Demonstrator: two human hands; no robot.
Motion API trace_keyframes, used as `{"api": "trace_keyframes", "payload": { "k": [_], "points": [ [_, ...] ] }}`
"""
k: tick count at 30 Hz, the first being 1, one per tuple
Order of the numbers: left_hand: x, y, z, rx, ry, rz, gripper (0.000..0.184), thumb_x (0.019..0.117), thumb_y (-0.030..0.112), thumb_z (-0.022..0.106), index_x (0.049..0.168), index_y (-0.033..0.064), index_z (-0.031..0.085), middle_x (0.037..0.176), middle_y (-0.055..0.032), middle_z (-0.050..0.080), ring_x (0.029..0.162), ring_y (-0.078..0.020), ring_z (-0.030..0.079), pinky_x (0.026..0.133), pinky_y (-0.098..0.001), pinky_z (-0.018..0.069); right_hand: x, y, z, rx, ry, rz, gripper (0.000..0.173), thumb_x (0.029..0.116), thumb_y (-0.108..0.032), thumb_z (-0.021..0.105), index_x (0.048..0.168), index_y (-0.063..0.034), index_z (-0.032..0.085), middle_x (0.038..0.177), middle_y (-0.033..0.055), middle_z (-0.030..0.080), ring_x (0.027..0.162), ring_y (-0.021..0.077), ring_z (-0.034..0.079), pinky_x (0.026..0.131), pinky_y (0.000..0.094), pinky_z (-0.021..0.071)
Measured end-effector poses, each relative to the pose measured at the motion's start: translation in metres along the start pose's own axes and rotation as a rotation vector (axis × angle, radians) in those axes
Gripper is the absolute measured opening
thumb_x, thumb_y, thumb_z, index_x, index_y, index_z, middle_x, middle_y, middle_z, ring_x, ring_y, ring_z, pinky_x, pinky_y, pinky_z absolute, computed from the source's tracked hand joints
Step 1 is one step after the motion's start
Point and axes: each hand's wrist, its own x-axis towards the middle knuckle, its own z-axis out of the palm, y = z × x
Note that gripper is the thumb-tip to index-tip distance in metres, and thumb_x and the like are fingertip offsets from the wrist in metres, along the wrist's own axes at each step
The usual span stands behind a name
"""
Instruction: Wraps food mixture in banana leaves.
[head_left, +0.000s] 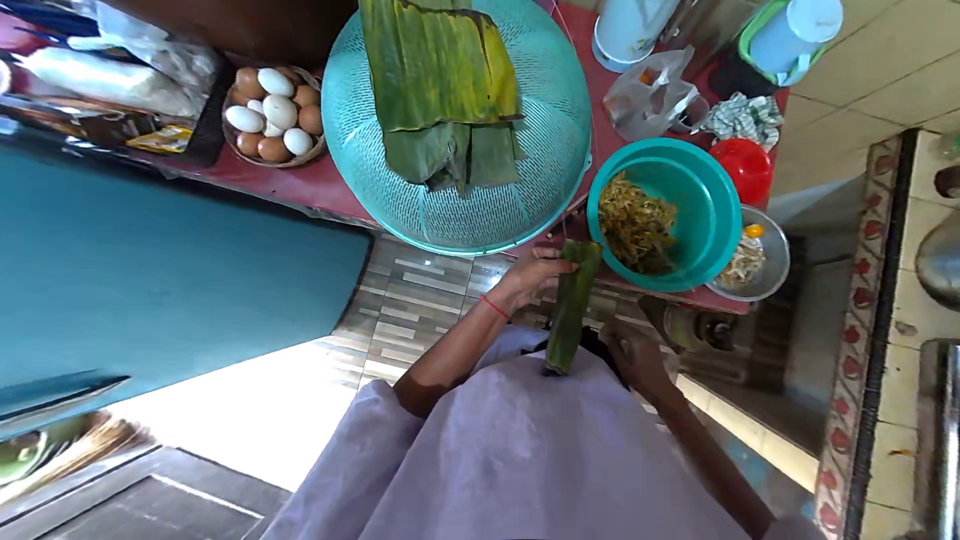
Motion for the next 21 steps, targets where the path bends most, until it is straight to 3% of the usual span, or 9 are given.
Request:
{"api": "trace_keyframes", "payload": {
  "k": [3,5,6,8,9,13,16,19,21],
  "points": [
    [0.002,0.005,0.007,0.005,0.02,-0.039,0.005,0.0954,-0.003,0.063,0.095,0.0003,0.066,0.085,-0.0038,0.069,0.072,-0.0085,0.067,0.067,-0.0232,0.0585,-0.006,0.013,0.008,0.042,-0.109,-0.076,0.035,0.0994,-0.009,0.058,0.132,-0.0032,0.068,0.104,0.0156,0.077,0.091,0.0309,0.076,0.084,0.0513,0.0605],
    [0.003,0.008,0.009,0.044,0.016,-0.043,0.005,0.0948,-0.004,0.063,0.093,-0.0001,0.065,0.084,-0.0037,0.068,0.072,-0.0083,0.067,0.068,-0.0232,0.0583,0.003,0.008,-0.014,0.13,-0.277,0.018,0.035,0.1023,-0.009,0.057,0.136,-0.0036,0.065,0.114,0.0144,0.075,0.103,0.0263,0.074,0.095,0.0454,0.0583],
    [0.003,0.008,0.009,0.069,0.009,-0.039,0.005,0.0947,-0.004,0.064,0.093,-0.0001,0.065,0.084,-0.0034,0.067,0.072,-0.0078,0.066,0.068,-0.0227,0.0573,0.01,0.001,-0.03,0.183,-0.269,0.067,0.032,0.1021,-0.007,0.055,0.131,0.0,0.067,0.118,0.0163,0.074,0.106,0.0243,0.072,0.098,0.0417,0.0571],
    [0.002,0.009,0.009,0.1,-0.001,-0.04,0.004,0.0947,-0.003,0.064,0.093,0.0001,0.066,0.084,-0.0031,0.067,0.071,-0.0065,0.064,0.065,-0.0209,0.0551,0.031,-0.01,-0.057,0.277,-0.075,0.083,0.028,0.1016,-0.003,0.052,0.121,0.0054,0.07,0.113,0.0159,0.074,0.101,0.0197,0.073,0.093,0.037,0.0591],
    [0.002,0.009,0.01,0.106,-0.006,-0.042,0.005,0.0949,-0.003,0.064,0.093,0.0002,0.067,0.082,-0.0028,0.067,0.069,-0.0058,0.063,0.064,-0.02,0.0541,0.044,-0.016,-0.068,0.331,0.016,0.081,0.028,0.1025,-0.005,0.051,0.121,0.0059,0.069,0.111,0.0148,0.074,0.099,0.0184,0.073,0.091,0.0361,0.0607],
    [-0.005,0.003,0.014,0.165,-0.051,-0.01,0.007,0.0947,0.0,0.064,0.089,0.0036,0.068,0.074,0.0005,0.064,0.058,-0.0015,0.053,0.052,-0.0158,0.0445,0.114,-0.049,-0.078,0.406,0.059,0.092,0.036,0.1074,-0.013,0.049,0.14,0.0011,0.056,0.119,0.0161,0.072,0.104,0.0225,0.073,0.093,0.0413,0.0608],
    [-0.002,-0.005,0.013,0.165,-0.069,0.026,0.006,0.0937,0.001,0.067,0.088,0.0032,0.068,0.073,-0.0003,0.065,0.057,-0.0022,0.055,0.051,-0.0165,0.0455,0.169,-0.062,-0.056,0.631,0.041,0.177,0.046,0.109,-0.022,0.048,0.148,0.0025,0.048,0.123,0.0176,0.07,0.107,0.0232,0.072,0.094,0.0389,0.0596],
    [-0.003,-0.008,0.013,0.148,-0.051,0.035,0.005,0.0935,-0.001,0.067,0.09,0.0015,0.069,0.076,-0.0011,0.067,0.061,-0.0033,0.058,0.055,-0.0182,0.049,0.193,-0.071,-0.045,0.821,-0.01,0.204,0.038,0.1088,-0.018,0.05,0.139,0.0048,0.054,0.11,0.0149,0.073,0.095,0.0202,0.074,0.085,0.0352,0.0624],
    [-0.005,-0.007,0.012,0.161,-0.043,0.042,0.003,0.094,0.0,0.067,0.093,0.0016,0.069,0.079,-0.0012,0.067,0.064,-0.0038,0.059,0.058,-0.0193,0.0504,0.197,-0.078,-0.043,0.837,-0.024,0.2,0.029,0.1072,-0.011,0.05,0.127,0.0047,0.063,0.094,0.0112,0.075,0.081,0.017,0.074,0.074,0.0324,0.063]
  ]
}}
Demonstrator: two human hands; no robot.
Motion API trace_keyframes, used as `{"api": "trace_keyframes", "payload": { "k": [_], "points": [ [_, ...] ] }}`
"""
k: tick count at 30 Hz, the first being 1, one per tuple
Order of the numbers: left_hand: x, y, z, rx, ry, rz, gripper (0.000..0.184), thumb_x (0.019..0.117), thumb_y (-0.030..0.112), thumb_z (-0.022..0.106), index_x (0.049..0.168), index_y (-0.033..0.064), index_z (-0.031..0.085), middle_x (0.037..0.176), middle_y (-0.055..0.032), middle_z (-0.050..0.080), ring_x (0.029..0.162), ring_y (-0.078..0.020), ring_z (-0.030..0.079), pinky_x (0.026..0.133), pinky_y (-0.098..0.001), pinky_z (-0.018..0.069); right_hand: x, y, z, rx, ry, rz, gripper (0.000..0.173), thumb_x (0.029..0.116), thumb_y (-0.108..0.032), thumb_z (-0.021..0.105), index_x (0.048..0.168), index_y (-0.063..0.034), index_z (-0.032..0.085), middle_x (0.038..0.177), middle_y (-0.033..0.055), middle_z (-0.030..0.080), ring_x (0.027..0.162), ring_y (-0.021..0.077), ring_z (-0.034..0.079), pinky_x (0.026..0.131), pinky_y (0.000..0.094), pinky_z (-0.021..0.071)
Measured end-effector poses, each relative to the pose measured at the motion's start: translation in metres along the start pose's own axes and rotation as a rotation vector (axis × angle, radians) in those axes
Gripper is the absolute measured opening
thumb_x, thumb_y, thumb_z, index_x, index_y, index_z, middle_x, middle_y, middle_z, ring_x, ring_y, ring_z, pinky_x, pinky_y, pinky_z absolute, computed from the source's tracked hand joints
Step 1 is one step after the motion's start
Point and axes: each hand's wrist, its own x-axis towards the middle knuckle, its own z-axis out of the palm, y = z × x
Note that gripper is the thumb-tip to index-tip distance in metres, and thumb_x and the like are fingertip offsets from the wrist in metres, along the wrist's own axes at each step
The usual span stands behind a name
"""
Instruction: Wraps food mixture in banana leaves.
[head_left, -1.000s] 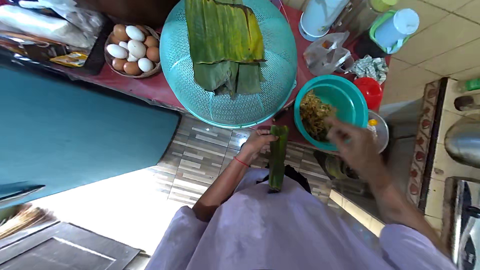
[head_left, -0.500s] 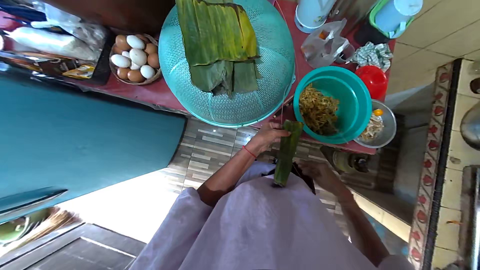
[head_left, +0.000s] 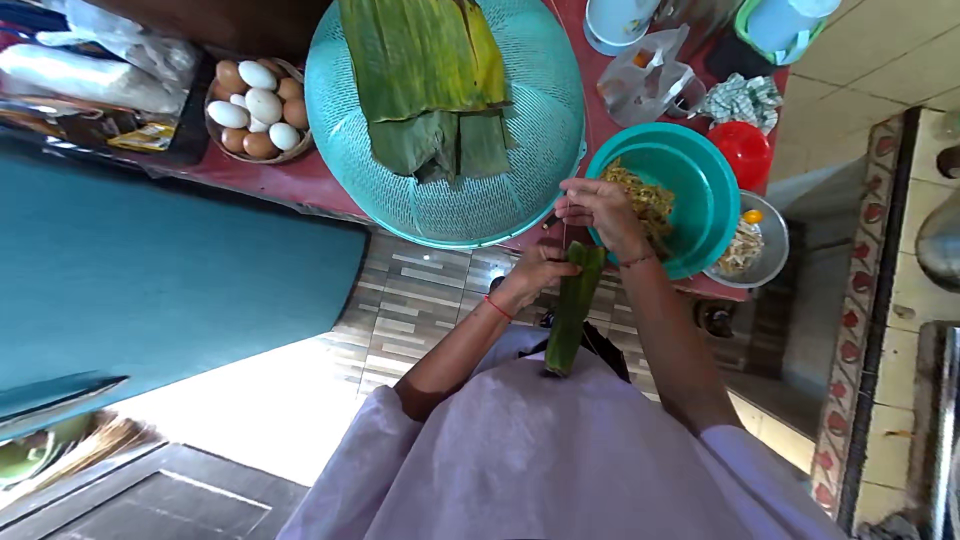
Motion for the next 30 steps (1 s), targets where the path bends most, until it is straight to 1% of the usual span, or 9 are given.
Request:
{"api": "trace_keyframes", "payload": {
  "k": [4,8,11,13,15,17,21,25,30],
  "points": [
    [-0.002,0.001,0.001,0.026,0.0,0.006,0.004,0.0938,0.0,0.067,0.091,0.0029,0.068,0.079,-0.0003,0.066,0.063,-0.0029,0.058,0.056,-0.0179,0.049,0.002,0.0,0.005,0.024,-0.005,-0.032,0.022,0.1056,-0.008,0.052,0.113,0.0036,0.069,0.081,0.0073,0.073,0.069,0.0133,0.071,0.067,0.0288,0.062],
    [0.003,0.003,0.007,-0.013,0.033,-0.042,0.005,0.0933,-0.002,0.066,0.09,0.0009,0.068,0.078,-0.0021,0.066,0.064,-0.0047,0.058,0.058,-0.0194,0.049,0.003,0.002,-0.002,0.085,0.007,-0.101,0.035,0.1041,-0.004,0.05,0.137,0.0006,0.058,0.083,0.0087,0.071,0.07,0.0153,0.071,0.066,0.0305,0.0621],
    [0.014,-0.004,0.004,-0.073,0.041,-0.066,0.004,0.092,-0.004,0.068,0.092,-0.0011,0.069,0.083,-0.0042,0.07,0.072,-0.0083,0.066,0.067,-0.0248,0.0577,-0.005,-0.004,-0.02,0.076,0.12,-0.235,0.036,0.1021,-0.008,0.049,0.136,-0.0028,0.059,0.081,0.0022,0.068,0.065,0.0107,0.066,0.059,0.0271,0.0584],
    [0.015,-0.004,0.002,-0.057,0.053,-0.079,0.003,0.0921,-0.003,0.068,0.094,-0.002,0.069,0.086,-0.0056,0.071,0.075,-0.0104,0.068,0.07,-0.0277,0.0595,-0.026,-0.016,-0.032,-0.078,0.204,-0.263,0.032,0.1018,-0.01,0.049,0.129,-0.0045,0.064,0.084,-0.0003,0.067,0.061,0.0052,0.057,0.053,0.0209,0.0484],
    [0.016,-0.001,-0.001,-0.048,0.063,-0.108,0.004,0.0922,-0.002,0.069,0.096,-0.0021,0.069,0.088,-0.0066,0.071,0.077,-0.0113,0.068,0.071,-0.0284,0.0592,-0.059,-0.025,-0.037,-0.315,0.222,-0.242,0.031,0.1057,-0.018,0.047,0.126,-0.0067,0.068,0.093,0.0013,0.067,0.064,0.0053,0.051,0.057,0.0224,0.0428],
    [0.016,0.003,-0.001,-0.056,0.073,-0.125,0.004,0.0918,-0.003,0.069,0.095,-0.0014,0.069,0.087,-0.006,0.071,0.075,-0.0106,0.069,0.069,-0.0268,0.0598,-0.096,-0.021,-0.037,-0.501,0.181,-0.238,0.033,0.1099,-0.024,0.046,0.125,-0.0057,0.068,0.105,0.0092,0.069,0.073,0.0127,0.056,0.065,0.031,0.0479],
    [0.018,0.006,0.0,-0.037,0.083,-0.12,0.004,0.0917,-0.002,0.07,0.095,-0.0018,0.07,0.087,-0.0064,0.071,0.076,-0.0107,0.068,0.07,-0.0267,0.0588,-0.124,0.012,-0.021,-0.601,0.231,-0.225,0.024,0.1054,-0.015,0.057,0.123,-0.007,0.072,0.079,0.0079,0.069,0.06,0.0155,0.06,0.056,0.0341,0.0526],
    [0.023,0.005,0.005,0.002,0.064,-0.107,0.003,0.0921,-0.002,0.069,0.095,-0.0016,0.07,0.087,-0.0063,0.072,0.074,-0.01,0.068,0.067,-0.0253,0.0578,-0.131,0.024,-0.011,-0.753,0.349,-0.271,0.014,0.0994,-0.009,0.066,0.109,-0.0044,0.076,0.098,0.0129,0.075,0.084,0.0241,0.072,0.076,0.0445,0.0601],
    [0.025,0.008,0.017,0.037,0.038,-0.079,0.009,0.091,-0.002,0.07,0.1,-0.0022,0.071,0.088,-0.0066,0.071,0.074,-0.0095,0.067,0.068,-0.0263,0.0575,-0.131,0.026,-0.012,-0.84,0.368,-0.255,0.012,0.0977,-0.008,0.067,0.104,-0.0032,0.075,0.101,0.0161,0.069,0.085,0.0293,0.069,0.074,0.0483,0.0577]
  ]
}}
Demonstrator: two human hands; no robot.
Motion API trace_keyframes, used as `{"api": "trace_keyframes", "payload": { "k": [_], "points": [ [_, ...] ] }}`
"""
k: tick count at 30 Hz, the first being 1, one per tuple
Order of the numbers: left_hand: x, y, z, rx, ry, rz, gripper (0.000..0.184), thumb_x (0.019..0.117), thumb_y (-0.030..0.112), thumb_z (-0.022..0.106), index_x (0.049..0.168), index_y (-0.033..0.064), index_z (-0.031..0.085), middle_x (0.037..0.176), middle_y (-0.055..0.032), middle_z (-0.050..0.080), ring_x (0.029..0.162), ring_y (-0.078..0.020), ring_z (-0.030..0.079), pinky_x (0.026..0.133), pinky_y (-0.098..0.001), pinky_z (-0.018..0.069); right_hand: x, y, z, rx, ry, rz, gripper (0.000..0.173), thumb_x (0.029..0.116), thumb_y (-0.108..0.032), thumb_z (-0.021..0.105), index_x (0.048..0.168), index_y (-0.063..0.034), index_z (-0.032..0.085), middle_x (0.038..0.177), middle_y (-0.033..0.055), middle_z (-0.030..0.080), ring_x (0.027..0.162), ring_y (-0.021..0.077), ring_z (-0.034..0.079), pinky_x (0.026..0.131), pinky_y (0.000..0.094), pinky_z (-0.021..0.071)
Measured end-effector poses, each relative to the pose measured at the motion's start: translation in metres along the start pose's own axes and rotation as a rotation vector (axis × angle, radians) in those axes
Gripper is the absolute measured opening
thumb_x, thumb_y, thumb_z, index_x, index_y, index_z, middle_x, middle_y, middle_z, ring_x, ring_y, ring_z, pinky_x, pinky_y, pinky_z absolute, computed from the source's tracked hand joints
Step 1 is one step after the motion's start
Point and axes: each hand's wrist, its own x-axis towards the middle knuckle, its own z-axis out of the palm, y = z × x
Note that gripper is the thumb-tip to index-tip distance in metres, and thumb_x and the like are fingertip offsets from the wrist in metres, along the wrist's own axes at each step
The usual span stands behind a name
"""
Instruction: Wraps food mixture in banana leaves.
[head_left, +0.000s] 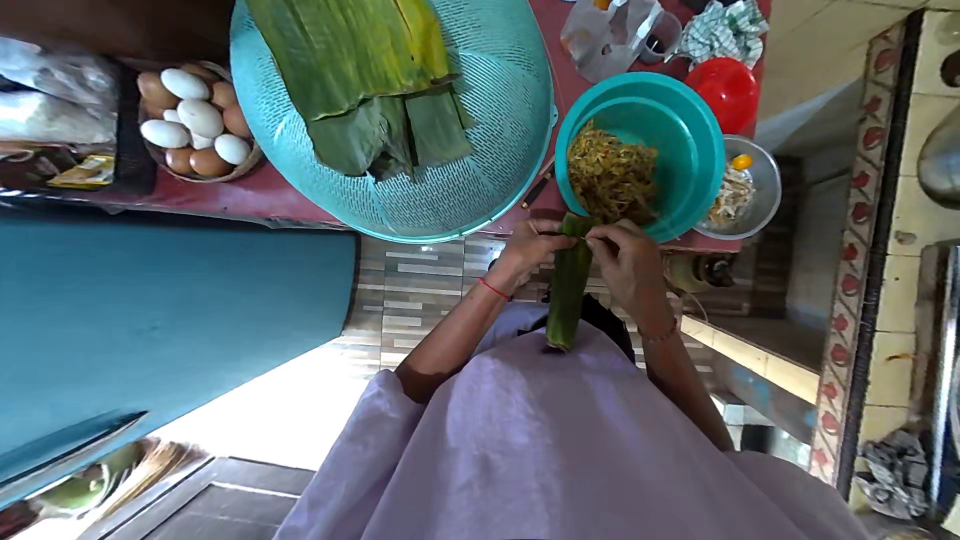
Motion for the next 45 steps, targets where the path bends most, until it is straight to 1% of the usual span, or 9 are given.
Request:
{"api": "trace_keyframes", "payload": {
  "k": [8,15,20,22,25,28,33,36,45],
  "points": [
    [0.006,-0.008,0.011,0.025,-0.042,0.064,0.006,0.0896,-0.004,0.071,0.095,-0.0011,0.073,0.085,-0.0053,0.071,0.076,-0.009,0.066,0.071,-0.0269,0.0561,-0.005,0.001,-0.004,-0.098,-0.031,0.046,0.012,0.098,-0.004,0.064,0.103,-0.0006,0.074,0.099,0.0184,0.068,0.085,0.0335,0.068,0.073,0.051,0.0572],
    [0.013,-0.012,0.02,0.325,-0.059,0.163,0.003,0.0894,0.005,0.074,0.092,0.0024,0.076,0.082,-0.0044,0.071,0.074,-0.0086,0.064,0.073,-0.0329,0.0537,-0.012,-0.007,-0.004,-0.252,-0.102,0.102,0.011,0.0948,-0.001,0.062,0.1,0.0026,0.072,0.102,0.024,0.067,0.088,0.0417,0.069,0.069,0.057,0.0559],
    [0.016,-0.01,0.021,0.261,-0.101,0.129,0.003,0.09,0.003,0.073,0.092,0.0011,0.075,0.083,-0.0047,0.071,0.076,-0.0088,0.064,0.076,-0.0329,0.0545,-0.017,0.002,-0.006,-0.141,-0.074,0.104,0.009,0.0975,-0.004,0.065,0.103,0.0012,0.07,0.101,0.0232,0.068,0.087,0.0402,0.069,0.074,0.0567,0.0568],
    [0.015,-0.008,0.02,0.17,-0.136,0.075,0.006,0.0938,0.005,0.07,0.094,-0.0004,0.073,0.085,-0.004,0.071,0.077,-0.0077,0.065,0.076,-0.0293,0.0562,-0.02,0.014,-0.009,-0.013,-0.059,0.106,0.011,0.098,-0.007,0.067,0.106,0.0005,0.07,0.1,0.0215,0.069,0.085,0.0362,0.069,0.075,0.0533,0.0568],
    [0.014,-0.003,0.018,0.075,-0.188,-0.027,0.01,0.0986,0.005,0.063,0.099,-0.0018,0.07,0.087,-0.004,0.07,0.075,-0.0066,0.065,0.068,-0.0242,0.0555,-0.022,0.035,-0.018,0.206,-0.129,0.135,0.014,0.1006,-0.013,0.066,0.109,-0.0031,0.07,0.101,0.0156,0.069,0.081,0.0246,0.066,0.073,0.0421,0.0563],
    [0.014,0.002,0.017,0.062,-0.217,-0.081,0.01,0.1002,0.002,0.059,0.103,-0.001,0.069,0.09,-0.0038,0.069,0.075,-0.0074,0.066,0.068,-0.0247,0.057,-0.022,0.051,-0.019,0.348,-0.198,0.138,0.012,0.1019,-0.012,0.062,0.109,-0.0043,0.069,0.101,0.0128,0.069,0.079,0.0201,0.065,0.07,0.0376,0.0562],
    [0.015,-0.006,0.02,0.113,-0.161,0.019,0.007,0.0958,-0.004,0.063,0.101,-0.0023,0.068,0.087,-0.0043,0.067,0.074,-0.008,0.063,0.067,-0.0254,0.0551,-0.018,0.056,-0.011,0.428,-0.223,0.179,0.01,0.1013,-0.01,0.061,0.104,-0.0046,0.069,0.092,0.0104,0.068,0.068,0.0167,0.06,0.06,0.0313,0.0512],
    [0.013,-0.007,0.021,0.128,-0.141,0.044,0.008,0.0946,-0.005,0.063,0.1,-0.0023,0.069,0.085,-0.0037,0.066,0.073,-0.0069,0.062,0.068,-0.0244,0.0545,-0.01,0.054,-0.01,0.456,-0.263,0.192,0.012,0.1012,-0.009,0.062,0.106,-0.0022,0.07,0.095,0.01,0.068,0.075,0.0139,0.061,0.067,0.0301,0.0531],
    [0.011,-0.01,0.023,0.081,-0.124,0.027,0.011,0.0967,-0.004,0.061,0.102,-0.0035,0.071,0.086,-0.0046,0.07,0.072,-0.0062,0.064,0.068,-0.023,0.0548,-0.006,0.049,-0.013,0.571,-0.269,0.301,0.007,0.0969,-0.007,0.068,0.101,-0.0013,0.071,0.084,0.0041,0.068,0.062,0.0047,0.059,0.059,0.0194,0.052]
  ]
}}
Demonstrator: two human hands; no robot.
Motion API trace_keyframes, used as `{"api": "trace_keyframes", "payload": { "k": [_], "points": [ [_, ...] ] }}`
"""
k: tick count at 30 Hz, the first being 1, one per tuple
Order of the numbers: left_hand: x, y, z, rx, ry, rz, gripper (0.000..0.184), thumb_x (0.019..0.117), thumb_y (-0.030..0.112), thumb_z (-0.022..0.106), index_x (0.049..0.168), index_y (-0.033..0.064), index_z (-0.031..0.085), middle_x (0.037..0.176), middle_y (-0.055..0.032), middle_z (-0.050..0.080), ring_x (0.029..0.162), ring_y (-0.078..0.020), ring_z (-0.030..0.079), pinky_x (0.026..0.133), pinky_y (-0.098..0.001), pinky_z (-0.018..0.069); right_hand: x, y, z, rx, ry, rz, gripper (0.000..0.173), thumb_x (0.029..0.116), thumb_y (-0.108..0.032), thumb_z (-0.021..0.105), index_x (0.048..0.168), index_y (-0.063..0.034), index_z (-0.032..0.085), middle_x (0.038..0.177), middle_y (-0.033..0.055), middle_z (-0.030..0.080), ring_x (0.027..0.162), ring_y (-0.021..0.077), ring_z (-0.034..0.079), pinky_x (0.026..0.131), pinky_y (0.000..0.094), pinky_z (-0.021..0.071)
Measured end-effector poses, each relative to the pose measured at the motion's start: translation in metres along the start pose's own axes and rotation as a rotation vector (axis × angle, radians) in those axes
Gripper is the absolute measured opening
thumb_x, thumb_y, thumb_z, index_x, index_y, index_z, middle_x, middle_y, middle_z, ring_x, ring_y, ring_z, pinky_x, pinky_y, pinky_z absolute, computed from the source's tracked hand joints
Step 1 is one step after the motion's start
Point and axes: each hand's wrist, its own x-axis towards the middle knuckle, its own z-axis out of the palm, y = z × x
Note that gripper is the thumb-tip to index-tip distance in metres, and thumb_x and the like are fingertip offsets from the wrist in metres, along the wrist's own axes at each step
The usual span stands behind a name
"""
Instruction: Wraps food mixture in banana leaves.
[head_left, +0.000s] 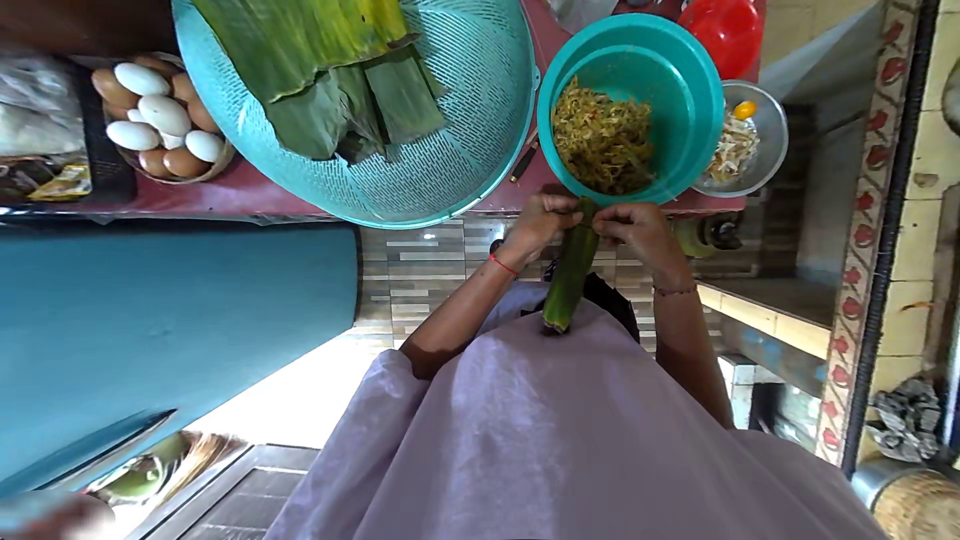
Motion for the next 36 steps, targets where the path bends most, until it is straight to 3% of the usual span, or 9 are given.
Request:
{"api": "trace_keyframes", "payload": {
  "k": [6,9,13,15,20,26,30,34,36],
  "points": [
    [-0.001,0.001,-0.001,0.079,-0.006,-0.007,0.012,0.0989,0.0,0.06,0.103,-0.0025,0.072,0.088,-0.0043,0.07,0.074,-0.0053,0.062,0.07,-0.0232,0.053,-0.001,0.0,0.003,0.048,0.023,0.025,0.006,0.094,-0.005,0.072,0.099,-0.0014,0.07,0.08,0.0036,0.07,0.061,0.0036,0.063,0.058,0.0192,0.056],
    [-0.003,0.004,-0.001,0.083,-0.021,-0.011,0.011,0.0945,0.003,0.069,0.104,-0.0023,0.069,0.09,-0.0064,0.07,0.079,-0.0084,0.065,0.077,-0.0271,0.0564,0.0,0.0,0.002,-0.007,0.007,-0.028,0.008,0.0949,-0.006,0.071,0.101,-0.0013,0.071,0.084,0.0055,0.07,0.065,0.0062,0.064,0.061,0.0218,0.0565],
    [0.0,0.001,0.0,0.078,-0.01,-0.024,0.024,0.0857,-0.005,0.075,0.109,-0.0033,0.068,0.095,-0.0104,0.07,0.082,-0.0131,0.067,0.078,-0.0309,0.0583,-0.015,-0.001,-0.013,-0.18,-0.029,-0.084,0.016,0.0937,-0.007,0.073,0.109,-0.0046,0.07,0.099,0.0127,0.071,0.077,0.0219,0.069,0.068,0.0381,0.0599],
    [0.001,0.0,0.001,0.089,0.004,-0.023,0.029,0.0828,-0.006,0.077,0.109,-0.0035,0.066,0.093,-0.0104,0.07,0.08,-0.0132,0.068,0.076,-0.0316,0.0586,-0.023,-0.007,-0.018,-0.329,-0.014,-0.068,0.017,0.098,-0.011,0.07,0.113,-0.0036,0.068,0.094,0.0155,0.071,0.073,0.0259,0.068,0.067,0.044,0.0585],
    [0.003,-0.001,0.003,0.068,0.011,-0.033,0.042,0.0791,-0.01,0.078,0.115,-0.0026,0.057,0.097,-0.013,0.069,0.082,-0.0153,0.068,0.075,-0.0328,0.0585,-0.026,-0.007,-0.015,-0.469,0.049,-0.077,0.016,0.1029,-0.015,0.063,0.105,-0.0057,0.076,0.082,0.0132,0.07,0.063,0.0239,0.061,0.061,0.0458,0.0531],
    [0.008,-0.007,0.005,0.186,0.065,0.0,0.043,0.0767,-0.009,0.078,0.112,-0.0011,0.056,0.091,-0.013,0.068,0.078,-0.0176,0.067,0.072,-0.0361,0.0575,-0.031,-0.029,0.016,-0.764,0.179,-0.076,0.017,0.1017,-0.012,0.062,0.104,-0.0028,0.076,0.089,0.0211,0.073,0.08,0.0413,0.071,0.068,0.0625,0.0546],
    [0.011,-0.014,0.004,0.369,0.1,-0.003,0.046,0.0768,0.0,0.083,0.116,-0.0014,0.059,0.092,-0.0152,0.069,0.082,-0.0245,0.067,0.077,-0.0455,0.0552,-0.039,-0.045,0.042,-0.994,0.312,-0.183,0.014,0.0968,-0.009,0.06,0.092,-0.0011,0.071,0.069,0.0183,0.066,0.062,0.0391,0.068,0.049,0.0539,0.0485],
    [0.01,-0.025,-0.009,0.183,0.089,-0.097,0.042,0.0801,-0.004,0.08,0.117,-0.0026,0.059,0.098,-0.0148,0.071,0.083,-0.0188,0.07,0.076,-0.037,0.0585,-0.042,-0.04,0.026,-0.777,0.316,-0.165,0.02,0.105,-0.015,0.056,0.11,-0.0033,0.071,0.077,0.0169,0.069,0.063,0.0361,0.068,0.053,0.0535,0.0517],
    [0.006,-0.031,-0.018,-0.031,0.061,-0.226,0.034,0.088,-0.003,0.073,0.119,-0.0011,0.06,0.099,-0.0111,0.07,0.078,-0.0147,0.068,0.069,-0.0307,0.0586,-0.038,-0.024,0.017,-0.63,0.235,-0.128,0.021,0.1077,-0.018,0.053,0.115,-0.0046,0.068,0.079,0.0134,0.069,0.063,0.0298,0.067,0.056,0.0497,0.0545]
  ]
}}
